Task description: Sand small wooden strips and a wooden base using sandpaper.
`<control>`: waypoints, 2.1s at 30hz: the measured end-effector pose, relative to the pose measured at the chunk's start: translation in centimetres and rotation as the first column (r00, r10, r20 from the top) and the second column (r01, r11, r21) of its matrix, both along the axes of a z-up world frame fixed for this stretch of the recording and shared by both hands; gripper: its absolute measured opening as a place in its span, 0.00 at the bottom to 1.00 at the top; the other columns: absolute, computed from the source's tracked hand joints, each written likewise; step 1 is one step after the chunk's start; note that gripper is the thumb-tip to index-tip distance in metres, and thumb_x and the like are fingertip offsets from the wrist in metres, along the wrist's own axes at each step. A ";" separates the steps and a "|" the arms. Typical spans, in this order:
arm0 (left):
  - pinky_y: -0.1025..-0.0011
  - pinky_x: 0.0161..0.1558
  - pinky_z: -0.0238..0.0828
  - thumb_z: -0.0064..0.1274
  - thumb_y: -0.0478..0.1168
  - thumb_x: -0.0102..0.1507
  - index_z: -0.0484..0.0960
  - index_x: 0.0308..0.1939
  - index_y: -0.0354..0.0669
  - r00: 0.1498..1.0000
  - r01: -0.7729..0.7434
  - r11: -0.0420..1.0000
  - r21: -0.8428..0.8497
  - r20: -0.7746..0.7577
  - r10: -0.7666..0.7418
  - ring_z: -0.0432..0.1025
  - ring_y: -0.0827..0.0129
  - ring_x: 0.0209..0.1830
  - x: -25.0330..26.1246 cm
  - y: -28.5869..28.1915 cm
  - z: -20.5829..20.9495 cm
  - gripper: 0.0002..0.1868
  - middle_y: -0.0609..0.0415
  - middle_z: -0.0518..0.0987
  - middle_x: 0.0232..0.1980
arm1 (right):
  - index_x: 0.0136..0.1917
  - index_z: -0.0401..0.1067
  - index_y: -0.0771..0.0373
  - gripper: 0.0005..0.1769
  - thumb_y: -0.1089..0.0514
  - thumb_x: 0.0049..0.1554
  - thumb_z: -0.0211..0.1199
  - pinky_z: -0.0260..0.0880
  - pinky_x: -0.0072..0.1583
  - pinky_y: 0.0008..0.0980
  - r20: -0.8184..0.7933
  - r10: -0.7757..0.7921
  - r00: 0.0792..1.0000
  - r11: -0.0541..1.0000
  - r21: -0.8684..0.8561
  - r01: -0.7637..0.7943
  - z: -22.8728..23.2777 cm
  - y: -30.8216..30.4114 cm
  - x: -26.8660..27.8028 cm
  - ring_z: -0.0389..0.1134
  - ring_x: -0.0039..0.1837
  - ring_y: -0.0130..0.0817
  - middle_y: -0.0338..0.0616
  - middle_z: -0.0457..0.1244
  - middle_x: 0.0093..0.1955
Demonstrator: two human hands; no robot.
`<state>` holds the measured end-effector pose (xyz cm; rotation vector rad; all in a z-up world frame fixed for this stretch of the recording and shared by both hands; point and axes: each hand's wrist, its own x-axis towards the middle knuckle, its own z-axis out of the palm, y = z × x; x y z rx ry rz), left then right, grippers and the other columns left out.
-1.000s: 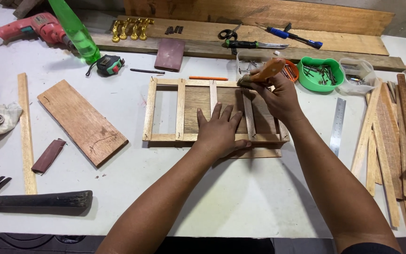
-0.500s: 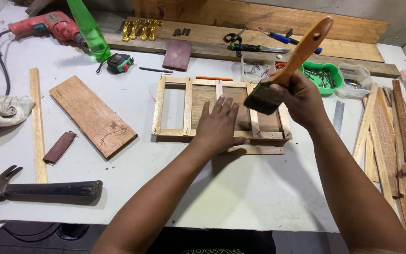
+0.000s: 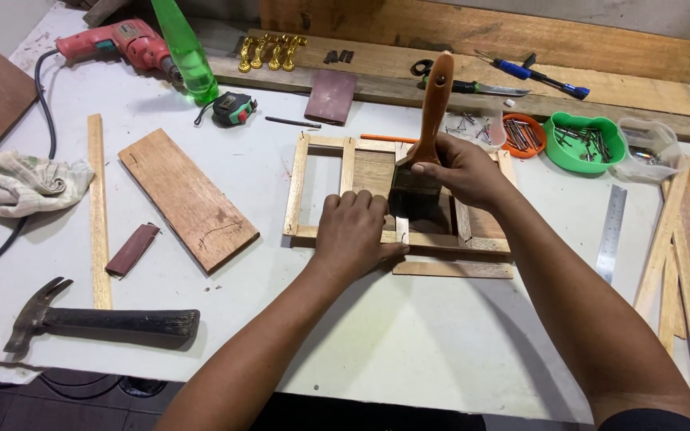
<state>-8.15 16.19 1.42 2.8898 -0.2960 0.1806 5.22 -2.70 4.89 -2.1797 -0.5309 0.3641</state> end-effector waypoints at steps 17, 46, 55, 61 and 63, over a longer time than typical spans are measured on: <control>0.60 0.45 0.64 0.64 0.55 0.58 0.84 0.41 0.49 0.993 0.112 0.994 0.000 0.042 -0.112 0.76 0.64 0.40 -0.1 0.0 -0.7 0.17 0.56 0.80 0.38 | 0.59 0.77 0.61 0.14 0.64 0.59 0.65 0.74 0.62 0.30 0.160 0.098 0.982 0.952 0.271 -0.139 -4.1 -2.8 -0.4 0.72 0.60 0.26 0.39 0.70 0.59; 0.60 0.44 0.64 0.62 0.56 0.59 0.86 0.38 0.50 0.993 0.112 0.994 0.000 0.039 -0.112 0.75 0.65 0.37 0.1 -0.1 -0.2 0.15 0.57 0.81 0.36 | 0.60 0.75 0.62 0.13 0.62 0.61 0.64 0.74 0.62 0.30 -0.016 0.141 0.990 0.921 0.368 -0.126 -3.3 -3.8 -1.8 0.72 0.59 0.26 0.39 0.71 0.56; 0.61 0.45 0.65 0.62 0.55 0.59 0.86 0.39 0.50 0.993 0.110 0.994 0.000 0.032 -0.110 0.76 0.66 0.38 -0.3 -0.3 -0.3 0.15 0.58 0.81 0.36 | 0.60 0.73 0.62 0.16 0.56 0.61 0.65 0.73 0.59 0.31 -0.025 0.043 0.999 0.974 0.225 -0.037 -2.0 -2.4 -0.8 0.71 0.55 0.27 0.39 0.70 0.53; 0.60 0.45 0.64 0.63 0.56 0.59 0.86 0.37 0.49 0.994 0.102 0.995 0.023 0.035 -0.103 0.76 0.65 0.37 -0.4 -0.3 -0.4 0.16 0.57 0.81 0.36 | 0.61 0.74 0.60 0.17 0.54 0.60 0.66 0.73 0.56 0.30 0.248 -0.110 0.962 0.988 0.132 0.079 -0.8 0.5 0.5 0.73 0.55 0.26 0.38 0.72 0.52; 0.60 0.46 0.66 0.61 0.56 0.61 0.85 0.41 0.48 0.995 0.091 0.996 0.020 0.028 -0.092 0.77 0.64 0.37 -0.4 -0.4 -0.5 0.17 0.55 0.82 0.36 | 0.63 0.74 0.61 0.18 0.54 0.61 0.69 0.74 0.56 0.32 0.521 -0.128 0.844 0.991 0.098 0.090 0.0 1.0 0.7 0.74 0.55 0.29 0.43 0.73 0.53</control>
